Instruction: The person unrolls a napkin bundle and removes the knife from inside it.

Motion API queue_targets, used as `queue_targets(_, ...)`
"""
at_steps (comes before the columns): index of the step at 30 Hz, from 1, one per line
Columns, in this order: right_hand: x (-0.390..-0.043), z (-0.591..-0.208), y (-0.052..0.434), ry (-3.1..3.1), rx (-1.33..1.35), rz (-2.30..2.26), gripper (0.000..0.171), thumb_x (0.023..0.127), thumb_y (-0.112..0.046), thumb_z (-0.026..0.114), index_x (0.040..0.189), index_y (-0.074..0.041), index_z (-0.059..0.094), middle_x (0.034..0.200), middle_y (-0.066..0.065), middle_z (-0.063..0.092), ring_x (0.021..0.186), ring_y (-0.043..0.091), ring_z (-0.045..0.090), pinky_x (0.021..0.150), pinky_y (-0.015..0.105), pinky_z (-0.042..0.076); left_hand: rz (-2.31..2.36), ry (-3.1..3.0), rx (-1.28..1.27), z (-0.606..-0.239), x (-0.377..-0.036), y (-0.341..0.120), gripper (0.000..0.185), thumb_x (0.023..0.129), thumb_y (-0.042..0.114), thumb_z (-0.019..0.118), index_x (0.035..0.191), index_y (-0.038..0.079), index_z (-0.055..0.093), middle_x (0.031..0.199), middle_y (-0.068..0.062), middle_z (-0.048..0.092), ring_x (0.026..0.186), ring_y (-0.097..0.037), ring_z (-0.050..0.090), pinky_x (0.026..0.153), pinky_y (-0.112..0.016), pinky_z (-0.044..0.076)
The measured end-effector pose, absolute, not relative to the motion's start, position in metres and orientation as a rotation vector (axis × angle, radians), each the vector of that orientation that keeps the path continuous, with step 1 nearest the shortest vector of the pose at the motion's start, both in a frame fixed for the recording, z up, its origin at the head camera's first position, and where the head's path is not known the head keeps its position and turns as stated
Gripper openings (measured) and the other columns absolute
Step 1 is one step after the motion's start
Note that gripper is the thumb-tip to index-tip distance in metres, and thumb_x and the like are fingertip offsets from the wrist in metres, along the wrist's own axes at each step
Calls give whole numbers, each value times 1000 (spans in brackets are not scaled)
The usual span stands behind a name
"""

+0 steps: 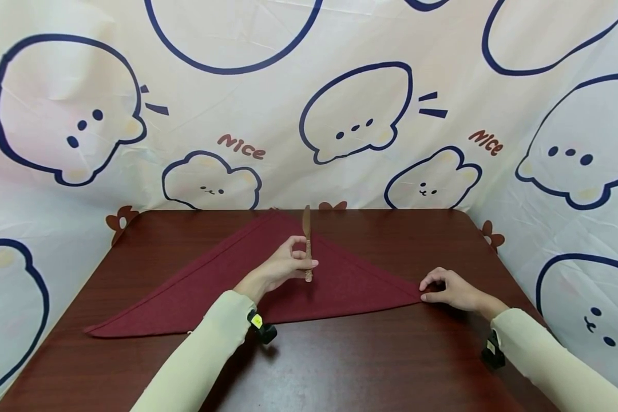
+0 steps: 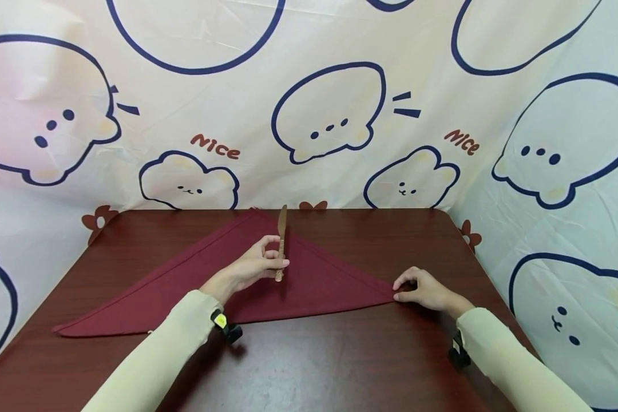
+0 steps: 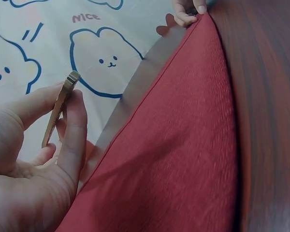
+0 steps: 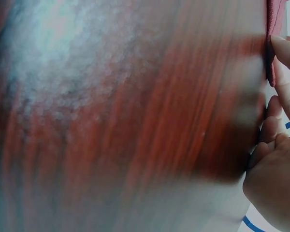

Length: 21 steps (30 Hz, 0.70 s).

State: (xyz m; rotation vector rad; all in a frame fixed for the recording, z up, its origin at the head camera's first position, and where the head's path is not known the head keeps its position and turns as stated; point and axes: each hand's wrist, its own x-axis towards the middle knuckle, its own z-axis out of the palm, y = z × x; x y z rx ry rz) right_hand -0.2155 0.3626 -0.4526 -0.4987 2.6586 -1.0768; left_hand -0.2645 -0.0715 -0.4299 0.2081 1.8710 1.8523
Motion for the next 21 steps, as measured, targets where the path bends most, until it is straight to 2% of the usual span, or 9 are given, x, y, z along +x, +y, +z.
queue_targets(7, -215, -452, 362, 2671, -485, -1063, 14, 89, -19, 78, 99, -10, 74, 105, 7, 62, 93, 6, 48, 81, 24, 41, 1858, 1838, 211, -432, -267, -56, 72, 94, 9, 70, 151, 11, 27, 93, -6, 62, 83, -19, 66, 85, -35, 60)
queue_targets(11, -215, -451, 362, 2676, -496, -1053, 14, 89, -19, 77, 99, -10, 74, 105, 6, 62, 93, 7, 48, 81, 24, 42, 1868, 1821, 208, -432, -269, -46, 71, 94, 8, 71, 151, 12, 27, 93, -7, 62, 83, -20, 67, 86, -37, 60)
queue_targets(21, -216, -452, 362, 2676, -489, -1053, 14, 89, -19, 78, 98, -10, 74, 105, 7, 62, 94, 7, 48, 81, 24, 42, 1859, 1835, 165, -431, -276, -25, 70, 93, 8, 72, 148, 13, 31, 104, -11, 62, 102, -31, 68, 90, -39, 60)
